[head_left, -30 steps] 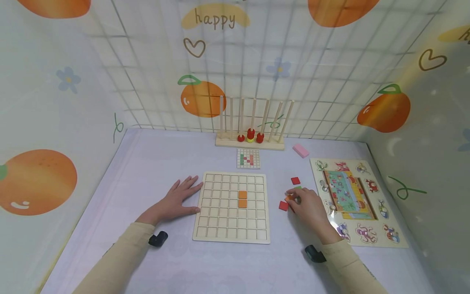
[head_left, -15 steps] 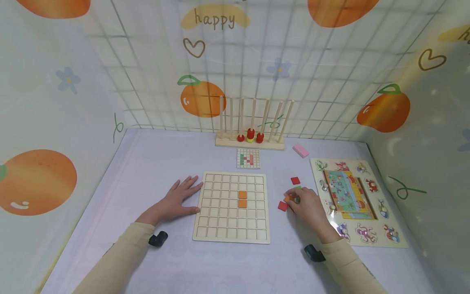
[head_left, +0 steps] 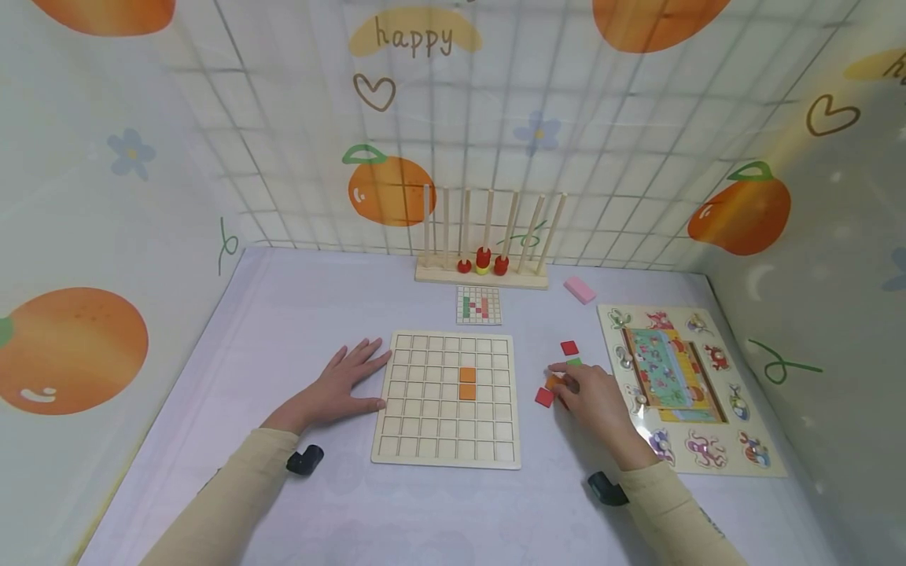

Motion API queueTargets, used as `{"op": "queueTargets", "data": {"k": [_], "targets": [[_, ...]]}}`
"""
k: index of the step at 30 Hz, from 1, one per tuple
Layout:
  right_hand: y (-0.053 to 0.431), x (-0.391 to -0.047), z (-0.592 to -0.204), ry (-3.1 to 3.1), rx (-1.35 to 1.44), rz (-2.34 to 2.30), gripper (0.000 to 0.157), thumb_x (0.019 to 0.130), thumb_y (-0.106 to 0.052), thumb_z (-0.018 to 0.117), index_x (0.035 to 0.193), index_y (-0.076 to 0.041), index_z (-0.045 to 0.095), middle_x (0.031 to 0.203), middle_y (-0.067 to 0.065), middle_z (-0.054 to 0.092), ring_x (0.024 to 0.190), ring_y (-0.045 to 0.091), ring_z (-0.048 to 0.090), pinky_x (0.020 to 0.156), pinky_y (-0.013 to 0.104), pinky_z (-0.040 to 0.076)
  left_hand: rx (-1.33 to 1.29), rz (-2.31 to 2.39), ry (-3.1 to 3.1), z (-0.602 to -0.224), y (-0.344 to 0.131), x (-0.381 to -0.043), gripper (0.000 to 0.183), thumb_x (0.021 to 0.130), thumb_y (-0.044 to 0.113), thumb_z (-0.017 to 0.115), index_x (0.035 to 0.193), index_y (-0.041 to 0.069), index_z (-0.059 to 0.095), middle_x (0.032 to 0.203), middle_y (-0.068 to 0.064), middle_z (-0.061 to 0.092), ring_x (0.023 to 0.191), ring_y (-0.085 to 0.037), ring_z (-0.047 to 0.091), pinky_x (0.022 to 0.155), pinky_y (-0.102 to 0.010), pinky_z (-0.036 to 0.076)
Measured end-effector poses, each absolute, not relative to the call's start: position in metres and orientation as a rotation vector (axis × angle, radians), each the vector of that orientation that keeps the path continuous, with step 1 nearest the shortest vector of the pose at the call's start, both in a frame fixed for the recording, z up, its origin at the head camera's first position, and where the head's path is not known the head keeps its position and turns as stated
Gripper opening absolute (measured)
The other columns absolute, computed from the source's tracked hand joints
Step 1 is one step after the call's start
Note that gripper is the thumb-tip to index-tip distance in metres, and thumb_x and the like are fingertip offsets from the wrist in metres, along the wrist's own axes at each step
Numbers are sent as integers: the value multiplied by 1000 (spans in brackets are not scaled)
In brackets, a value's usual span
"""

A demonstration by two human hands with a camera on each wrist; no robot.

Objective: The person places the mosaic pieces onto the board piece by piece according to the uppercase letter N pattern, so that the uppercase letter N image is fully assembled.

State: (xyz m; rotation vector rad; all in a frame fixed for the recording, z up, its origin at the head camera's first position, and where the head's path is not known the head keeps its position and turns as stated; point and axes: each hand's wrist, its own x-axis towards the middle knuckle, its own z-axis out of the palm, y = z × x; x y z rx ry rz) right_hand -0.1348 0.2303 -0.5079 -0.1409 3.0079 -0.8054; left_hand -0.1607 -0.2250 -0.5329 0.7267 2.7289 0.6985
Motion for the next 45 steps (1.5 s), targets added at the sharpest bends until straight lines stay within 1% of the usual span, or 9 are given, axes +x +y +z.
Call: {"op": "queueTargets", "data": {"k": [4, 7, 14, 20, 22, 25, 29, 38, 45], "targets": [[231, -135, -509, 2980, -76, -838, 22, 92, -25, 78, 110, -16, 69, 95, 5, 74, 88, 24, 59, 73, 38, 50, 731, 705, 2726, -533, -225, -161, 93, 88, 61, 70, 162, 20, 31, 171, -7, 13, 157, -33, 4, 125, -55, -5], [231, -135, -509, 2973, -71, -836, 19, 92, -26, 78, 106, -18, 69, 95, 4, 73, 88, 24, 59, 73, 39, 51, 735, 705, 2725, -533, -225, -160, 93, 88, 61, 70, 162, 20, 31, 171, -7, 13, 157, -33, 4, 125, -55, -5], [232, -135, -509, 2958, -60, -864, 18, 94, -25, 76, 109, -19, 71, 96, 4, 73, 91, 24, 59, 75, 38, 53, 729, 701, 2728, -533, -225, -160, 93, 88, 61, 70, 162, 21, 31, 171, -7, 13, 157, -33, 4, 125, -55, -5], [231, -134, -508, 2930, -53, -944, 18, 95, -23, 74, 112, -18, 73, 97, 4, 72, 90, 23, 61, 72, 33, 53, 727, 698, 2725, -532, -224, -160, 93, 88, 61, 70, 162, 21, 31, 171, -6, 13, 157, -32, 4, 125, -54, -5], [232, -134, -508, 2929, -66, -966, 18, 95, -22, 75, 112, -17, 73, 97, 5, 72, 90, 23, 64, 71, 33, 54, 727, 697, 2724, -532, -224, -160, 92, 88, 61, 70, 162, 21, 31, 171, -6, 13, 157, -32, 4, 125, -54, -5], [231, -133, -508, 2934, -78, -995, 20, 94, -22, 76, 113, -16, 73, 97, 5, 73, 90, 23, 67, 74, 36, 56, 725, 701, 2720, -531, -224, -160, 92, 88, 60, 70, 162, 21, 31, 171, -6, 12, 157, -32, 4, 125, -54, -6], [229, -132, -506, 2931, -81, -1025, 21, 93, -24, 77, 113, -16, 74, 96, 5, 73, 89, 23, 67, 78, 39, 56, 724, 703, 2721, -531, -224, -160, 92, 88, 61, 70, 162, 21, 31, 171, -7, 12, 157, -32, 4, 125, -54, -5], [220, -129, -500, 2893, -61, -1015, 20, 96, -26, 74, 114, -17, 75, 95, 2, 71, 88, 22, 62, 75, 35, 52, 736, 700, 2724, -532, -226, -161, 92, 89, 60, 69, 162, 22, 30, 171, -8, 13, 157, -33, 4, 125, -56, -4], [209, -124, -499, 2867, -126, -1101, 19, 93, -24, 76, 110, -16, 75, 86, -1, 68, 76, 17, 60, 67, 30, 52, 740, 706, 2724, -532, -226, -161, 92, 88, 61, 70, 162, 22, 30, 171, -8, 13, 157, -34, 5, 125, -56, -4]]}}
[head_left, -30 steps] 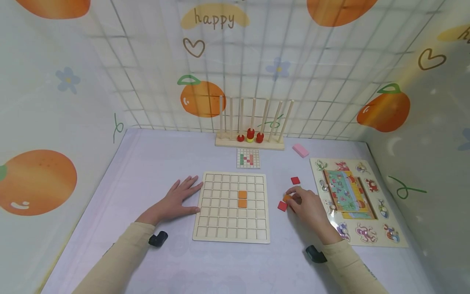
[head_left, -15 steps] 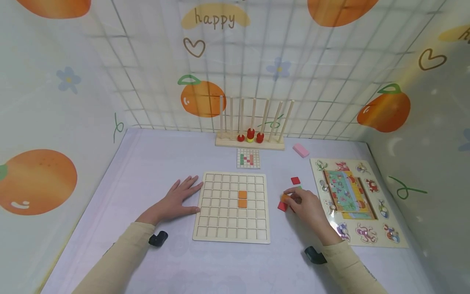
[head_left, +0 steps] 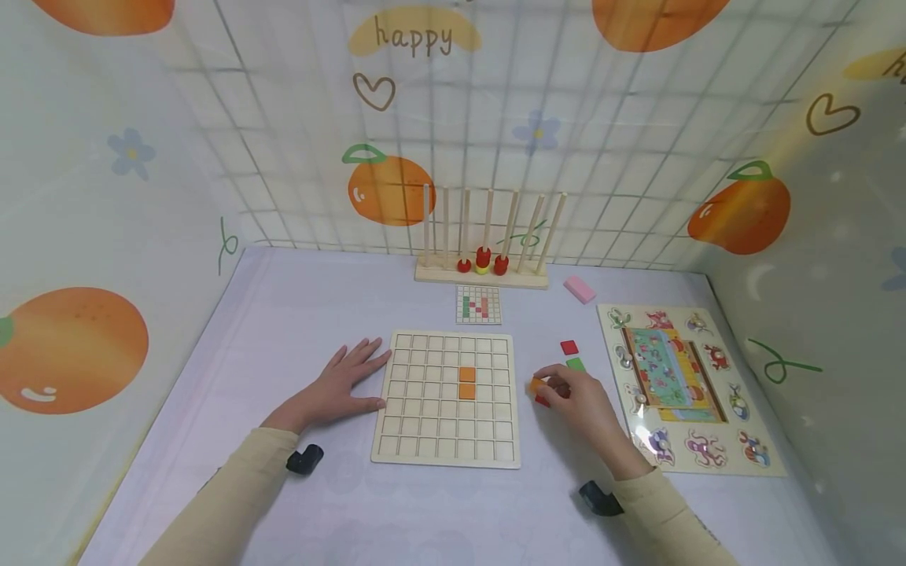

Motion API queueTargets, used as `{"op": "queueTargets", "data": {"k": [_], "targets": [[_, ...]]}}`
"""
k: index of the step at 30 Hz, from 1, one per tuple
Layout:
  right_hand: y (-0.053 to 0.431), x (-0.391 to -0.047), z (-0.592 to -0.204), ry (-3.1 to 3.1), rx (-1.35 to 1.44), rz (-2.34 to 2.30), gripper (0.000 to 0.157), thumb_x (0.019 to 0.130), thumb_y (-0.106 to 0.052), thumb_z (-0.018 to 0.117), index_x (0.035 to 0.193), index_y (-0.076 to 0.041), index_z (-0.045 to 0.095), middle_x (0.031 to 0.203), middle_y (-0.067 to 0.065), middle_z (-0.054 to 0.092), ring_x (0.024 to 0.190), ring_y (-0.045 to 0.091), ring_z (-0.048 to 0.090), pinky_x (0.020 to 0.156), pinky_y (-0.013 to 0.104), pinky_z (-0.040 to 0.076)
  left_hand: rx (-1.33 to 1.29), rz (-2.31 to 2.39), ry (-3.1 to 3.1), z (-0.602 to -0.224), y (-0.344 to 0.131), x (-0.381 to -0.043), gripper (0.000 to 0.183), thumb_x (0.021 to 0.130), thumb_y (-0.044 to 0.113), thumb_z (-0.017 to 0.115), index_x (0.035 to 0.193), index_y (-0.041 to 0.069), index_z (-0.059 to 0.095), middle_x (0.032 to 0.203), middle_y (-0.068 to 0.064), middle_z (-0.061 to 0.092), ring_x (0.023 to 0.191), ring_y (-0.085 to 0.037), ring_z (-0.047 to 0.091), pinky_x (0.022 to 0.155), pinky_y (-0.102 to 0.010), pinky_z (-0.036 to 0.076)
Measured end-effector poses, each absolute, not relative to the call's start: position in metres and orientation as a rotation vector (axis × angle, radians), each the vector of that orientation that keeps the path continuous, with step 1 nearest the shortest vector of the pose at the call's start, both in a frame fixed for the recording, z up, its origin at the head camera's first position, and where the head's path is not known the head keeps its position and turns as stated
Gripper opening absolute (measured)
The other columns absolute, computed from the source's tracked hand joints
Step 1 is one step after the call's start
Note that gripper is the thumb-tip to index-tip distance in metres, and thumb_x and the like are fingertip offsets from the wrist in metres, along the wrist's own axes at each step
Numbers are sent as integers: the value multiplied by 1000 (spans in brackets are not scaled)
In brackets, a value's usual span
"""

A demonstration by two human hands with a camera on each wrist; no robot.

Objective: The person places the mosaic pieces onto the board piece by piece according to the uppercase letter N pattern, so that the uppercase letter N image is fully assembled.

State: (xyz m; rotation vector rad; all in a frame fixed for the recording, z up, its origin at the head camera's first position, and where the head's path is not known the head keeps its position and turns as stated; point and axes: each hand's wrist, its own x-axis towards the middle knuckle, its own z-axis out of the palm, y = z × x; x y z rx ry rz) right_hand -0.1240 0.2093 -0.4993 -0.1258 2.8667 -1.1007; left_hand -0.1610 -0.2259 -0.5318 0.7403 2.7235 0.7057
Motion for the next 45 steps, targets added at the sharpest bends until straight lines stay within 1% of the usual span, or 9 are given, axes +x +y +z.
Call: {"op": "queueTargets", "data": {"k": [6, 10, 16, 22, 25, 30, 33, 38, 45], "targets": [[196, -120, -500, 2881, -211, -1096, 17, 92, -20, 78, 108, -17, 75, 83, -5, 65, 74, 14, 56, 64, 27, 50, 746, 699, 2726, -532, -226, -161, 92, 89, 61, 69, 162, 21, 30, 171, -8, 13, 157, -34, 5, 125, -56, -4], [186, -116, -500, 2871, -234, -1095, 16, 91, -20, 79, 106, -18, 76, 83, -6, 65, 75, 15, 54, 66, 28, 50, 744, 695, 2725, -533, -227, -162, 92, 89, 62, 69, 162, 22, 30, 171, -7, 13, 157, -33, 4, 125, -56, -4], [169, -112, -500, 2826, -231, -1114, 14, 90, -21, 81, 103, -22, 76, 85, -10, 66, 81, 14, 57, 75, 31, 53, 742, 697, 2721, -532, -226, -161, 92, 89, 61, 69, 162, 22, 30, 171, -7, 13, 157, -33, 4, 125, -55, -4], [151, -109, -501, 2795, -302, -1135, 13, 89, -20, 81, 101, -25, 75, 82, -16, 64, 81, 9, 57, 74, 30, 52, 741, 700, 2720, -531, -225, -160, 91, 89, 60, 69, 162, 21, 30, 171, -7, 13, 157, -33, 4, 125, -55, -4], [144, -108, -502, 2784, -346, -1160, 13, 89, -20, 81, 99, -26, 75, 81, -17, 63, 81, 9, 56, 74, 29, 52, 734, 698, 2717, -530, -225, -160, 91, 89, 60, 69, 162, 21, 30, 171, -7, 12, 157, -32, 4, 125, -55, -5], [133, -107, -504, 2771, -387, -1175, 13, 90, -19, 80, 99, -27, 76, 88, -16, 65, 84, 9, 55, 74, 28, 53, 734, 706, 2719, -530, -224, -159, 91, 89, 58, 70, 162, 20, 31, 171, -8, 13, 157, -33, 4, 125, -55, -5], [128, -107, -507, 2774, -412, -1150, 13, 90, -20, 80, 101, -27, 76, 93, -15, 68, 85, 10, 56, 76, 29, 53, 733, 706, 2719, -530, -225, -159, 91, 89, 58, 70, 162, 20, 31, 171, -8, 13, 157, -33, 4, 125, -55, -5], [122, -107, -512, 2818, -483, -1068, 14, 90, -22, 80, 103, -27, 77, 98, -15, 70, 85, 9, 54, 75, 28, 50, 728, 701, 2716, -531, -225, -160, 91, 89, 60, 69, 162, 21, 30, 171, -7, 12, 157, -32, 4, 125, -55, -5], [117, -106, -512, 2889, -557, -1026, 16, 88, -19, 82, 102, -24, 78, 87, -15, 65, 80, 9, 51, 71, 27, 47, 733, 703, 2720, -532, -225, -161, 92, 89, 60, 69, 162, 21, 30, 171, -8, 13, 157, -33, 3, 125, -56, -4]]}}
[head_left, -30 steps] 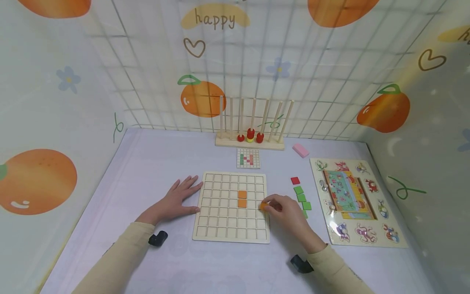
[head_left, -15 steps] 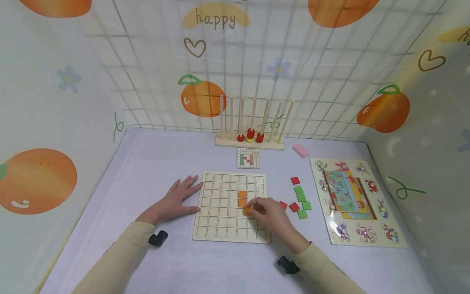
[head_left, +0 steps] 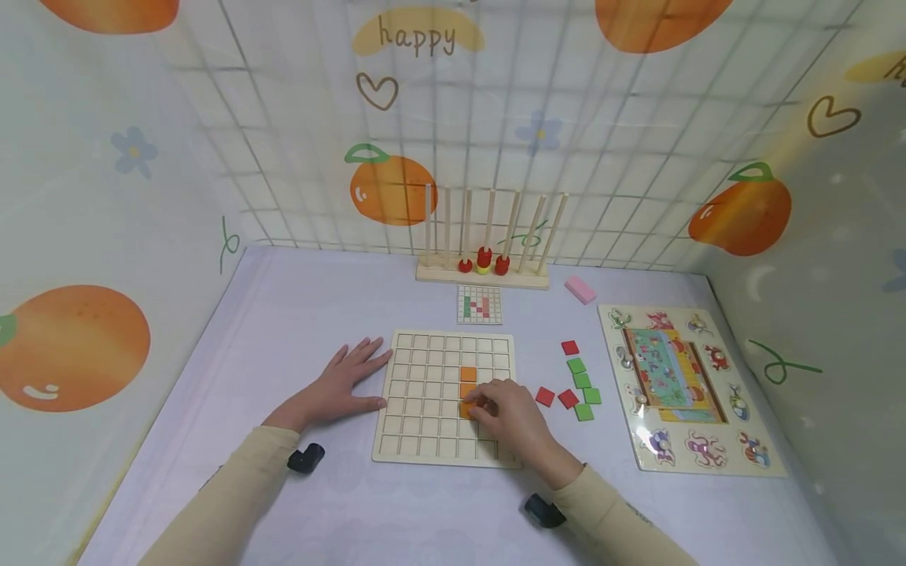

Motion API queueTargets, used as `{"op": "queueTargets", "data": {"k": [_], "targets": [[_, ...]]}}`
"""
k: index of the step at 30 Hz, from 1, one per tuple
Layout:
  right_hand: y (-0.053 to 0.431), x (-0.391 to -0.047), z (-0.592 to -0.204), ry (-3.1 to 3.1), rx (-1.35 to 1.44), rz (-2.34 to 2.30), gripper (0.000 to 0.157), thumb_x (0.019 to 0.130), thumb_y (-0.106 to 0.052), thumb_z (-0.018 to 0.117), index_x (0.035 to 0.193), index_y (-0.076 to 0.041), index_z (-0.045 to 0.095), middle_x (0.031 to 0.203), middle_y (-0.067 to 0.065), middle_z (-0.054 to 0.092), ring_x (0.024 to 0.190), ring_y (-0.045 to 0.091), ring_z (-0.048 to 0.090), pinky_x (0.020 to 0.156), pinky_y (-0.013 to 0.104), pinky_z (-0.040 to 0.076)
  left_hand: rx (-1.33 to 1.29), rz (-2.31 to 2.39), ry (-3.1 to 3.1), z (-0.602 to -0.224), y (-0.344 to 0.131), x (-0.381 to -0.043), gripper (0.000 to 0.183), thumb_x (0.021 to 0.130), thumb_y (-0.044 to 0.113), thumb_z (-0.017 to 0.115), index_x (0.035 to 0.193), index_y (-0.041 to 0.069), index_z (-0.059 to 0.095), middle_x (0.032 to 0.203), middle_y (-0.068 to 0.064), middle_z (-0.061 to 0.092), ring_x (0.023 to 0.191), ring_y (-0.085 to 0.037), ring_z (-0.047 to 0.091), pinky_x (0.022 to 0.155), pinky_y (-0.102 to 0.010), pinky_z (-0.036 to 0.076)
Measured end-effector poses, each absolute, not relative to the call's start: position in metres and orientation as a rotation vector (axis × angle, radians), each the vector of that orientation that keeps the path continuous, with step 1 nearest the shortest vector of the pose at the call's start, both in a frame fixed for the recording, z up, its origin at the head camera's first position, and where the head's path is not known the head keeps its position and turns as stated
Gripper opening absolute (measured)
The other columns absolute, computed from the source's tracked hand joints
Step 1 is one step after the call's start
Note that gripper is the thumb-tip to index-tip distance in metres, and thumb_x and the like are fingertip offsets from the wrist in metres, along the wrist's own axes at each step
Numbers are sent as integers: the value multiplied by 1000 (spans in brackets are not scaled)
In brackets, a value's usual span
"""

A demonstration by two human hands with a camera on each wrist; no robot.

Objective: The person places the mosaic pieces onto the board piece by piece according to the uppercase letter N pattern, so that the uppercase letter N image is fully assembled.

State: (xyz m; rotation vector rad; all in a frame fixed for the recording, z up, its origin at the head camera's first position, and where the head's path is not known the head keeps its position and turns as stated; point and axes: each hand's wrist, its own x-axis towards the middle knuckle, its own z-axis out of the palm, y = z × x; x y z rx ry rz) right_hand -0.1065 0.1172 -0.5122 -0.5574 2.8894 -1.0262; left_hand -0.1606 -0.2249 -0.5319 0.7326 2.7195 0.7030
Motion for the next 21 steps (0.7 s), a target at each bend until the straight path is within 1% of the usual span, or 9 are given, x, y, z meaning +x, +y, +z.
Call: {"op": "queueTargets", "data": {"k": [8, 17, 21], "targets": [[115, -107, -515, 2938, -580, -969, 14, 88, -21, 81, 101, -26, 79, 83, -16, 59, 75, 8, 48, 66, 24, 43, 729, 696, 2725, -533, -225, -161, 92, 89, 62, 68, 162, 22, 30, 171, -7, 13, 157, -32, 3, 125, -56, -4], [119, -105, -514, 2938, -541, -983, 15, 89, -25, 81, 103, -30, 80, 81, -18, 56, 76, 7, 48, 66, 24, 44, 724, 709, 2724, -532, -225, -160, 92, 88, 61, 70, 162, 21, 31, 171, -8, 13, 157, -32, 3, 125, -55, -5], [121, -105, -512, 2925, -512, -1008, 15, 89, -25, 81, 103, -30, 80, 83, -19, 56, 77, 8, 49, 66, 24, 45, 724, 706, 2724, -532, -224, -160, 92, 88, 60, 70, 162, 21, 31, 171, -8, 13, 157, -32, 3, 125, -55, -5]]}}
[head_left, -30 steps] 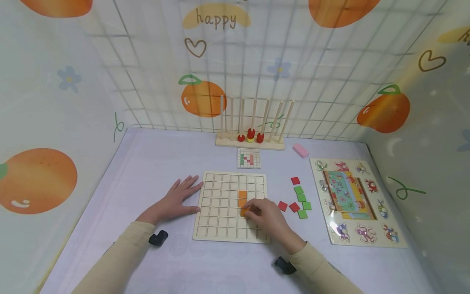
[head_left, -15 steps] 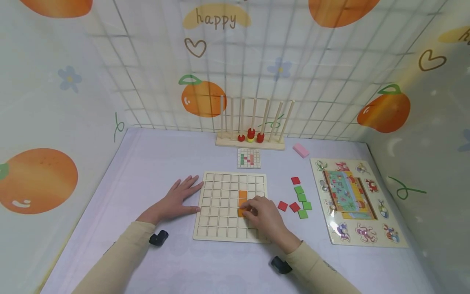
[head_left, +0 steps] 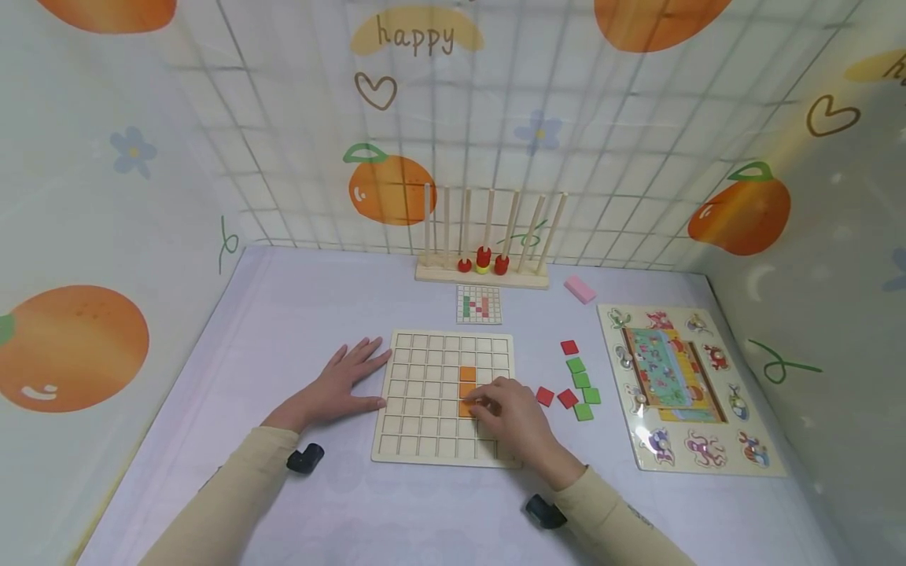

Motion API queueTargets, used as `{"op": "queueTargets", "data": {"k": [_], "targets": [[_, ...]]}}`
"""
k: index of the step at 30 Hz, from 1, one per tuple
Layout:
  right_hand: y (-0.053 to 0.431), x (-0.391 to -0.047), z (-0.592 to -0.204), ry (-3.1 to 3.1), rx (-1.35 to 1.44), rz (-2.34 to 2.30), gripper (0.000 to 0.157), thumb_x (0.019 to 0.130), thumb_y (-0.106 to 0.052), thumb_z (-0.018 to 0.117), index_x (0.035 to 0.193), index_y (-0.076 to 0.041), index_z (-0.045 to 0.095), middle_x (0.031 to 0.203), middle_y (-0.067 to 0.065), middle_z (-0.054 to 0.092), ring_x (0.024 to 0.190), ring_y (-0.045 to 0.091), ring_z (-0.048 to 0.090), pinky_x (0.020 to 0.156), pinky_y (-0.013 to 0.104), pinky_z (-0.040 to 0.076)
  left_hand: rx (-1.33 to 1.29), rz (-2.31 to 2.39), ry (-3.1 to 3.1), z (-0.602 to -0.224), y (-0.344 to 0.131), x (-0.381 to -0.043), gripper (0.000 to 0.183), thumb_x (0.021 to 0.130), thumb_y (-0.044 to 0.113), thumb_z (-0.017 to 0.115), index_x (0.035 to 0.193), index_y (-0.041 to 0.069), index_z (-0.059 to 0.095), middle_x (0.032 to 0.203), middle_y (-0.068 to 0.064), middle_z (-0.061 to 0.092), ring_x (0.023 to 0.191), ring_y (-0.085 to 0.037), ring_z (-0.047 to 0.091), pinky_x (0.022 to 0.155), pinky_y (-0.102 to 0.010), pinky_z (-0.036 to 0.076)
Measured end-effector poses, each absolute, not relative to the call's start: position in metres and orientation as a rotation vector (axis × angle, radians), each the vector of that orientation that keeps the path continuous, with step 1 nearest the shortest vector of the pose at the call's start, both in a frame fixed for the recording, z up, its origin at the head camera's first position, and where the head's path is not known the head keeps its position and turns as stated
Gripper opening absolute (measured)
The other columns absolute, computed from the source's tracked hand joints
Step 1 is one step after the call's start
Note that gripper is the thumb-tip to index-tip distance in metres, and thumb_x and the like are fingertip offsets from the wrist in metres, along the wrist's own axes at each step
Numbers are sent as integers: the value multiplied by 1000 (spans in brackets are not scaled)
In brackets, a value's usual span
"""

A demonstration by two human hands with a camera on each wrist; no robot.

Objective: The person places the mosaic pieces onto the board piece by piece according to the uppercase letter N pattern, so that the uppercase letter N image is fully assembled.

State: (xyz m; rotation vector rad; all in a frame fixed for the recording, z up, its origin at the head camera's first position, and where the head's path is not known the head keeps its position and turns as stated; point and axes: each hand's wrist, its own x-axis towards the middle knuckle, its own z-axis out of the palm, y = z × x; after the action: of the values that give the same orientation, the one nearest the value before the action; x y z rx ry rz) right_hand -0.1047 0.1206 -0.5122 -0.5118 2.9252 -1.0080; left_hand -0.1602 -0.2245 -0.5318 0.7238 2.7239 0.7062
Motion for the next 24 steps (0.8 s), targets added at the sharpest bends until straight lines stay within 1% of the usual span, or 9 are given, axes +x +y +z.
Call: {"op": "queueTargets", "data": {"k": [7, 10, 15, 24], "targets": [[126, -105, -512, 2912, -434, -1016, 15, 89, -23, 80, 103, -29, 80, 87, -18, 61, 83, 7, 52, 72, 26, 50, 728, 710, 2719, -530, -224, -160, 92, 89, 58, 71, 162, 20, 31, 170, -9, 13, 157, -33, 4, 125, -55, -5], [130, -106, -511, 2909, -398, -1005, 15, 89, -23, 80, 104, -28, 80, 88, -17, 61, 83, 7, 53, 73, 27, 51, 732, 714, 2717, -529, -224, -160, 91, 89, 57, 71, 162, 19, 31, 170, -9, 14, 157, -34, 4, 125, -56, -4], [140, -106, -510, 2951, -375, -984, 17, 88, -20, 80, 104, -24, 79, 87, -16, 62, 81, 8, 56, 71, 27, 52, 744, 723, 2720, -529, -224, -160, 91, 89, 57, 71, 162, 18, 31, 170, -10, 14, 157, -35, 4, 124, -57, -4], [165, -105, -505, 2944, -246, -1005, 19, 90, -19, 77, 109, -20, 78, 91, -9, 64, 86, 13, 56, 75, 32, 52, 739, 722, 2719, -530, -224, -159, 92, 89, 58, 71, 162, 19, 31, 170, -9, 14, 157, -33, 3, 125, -55, -5]]}}
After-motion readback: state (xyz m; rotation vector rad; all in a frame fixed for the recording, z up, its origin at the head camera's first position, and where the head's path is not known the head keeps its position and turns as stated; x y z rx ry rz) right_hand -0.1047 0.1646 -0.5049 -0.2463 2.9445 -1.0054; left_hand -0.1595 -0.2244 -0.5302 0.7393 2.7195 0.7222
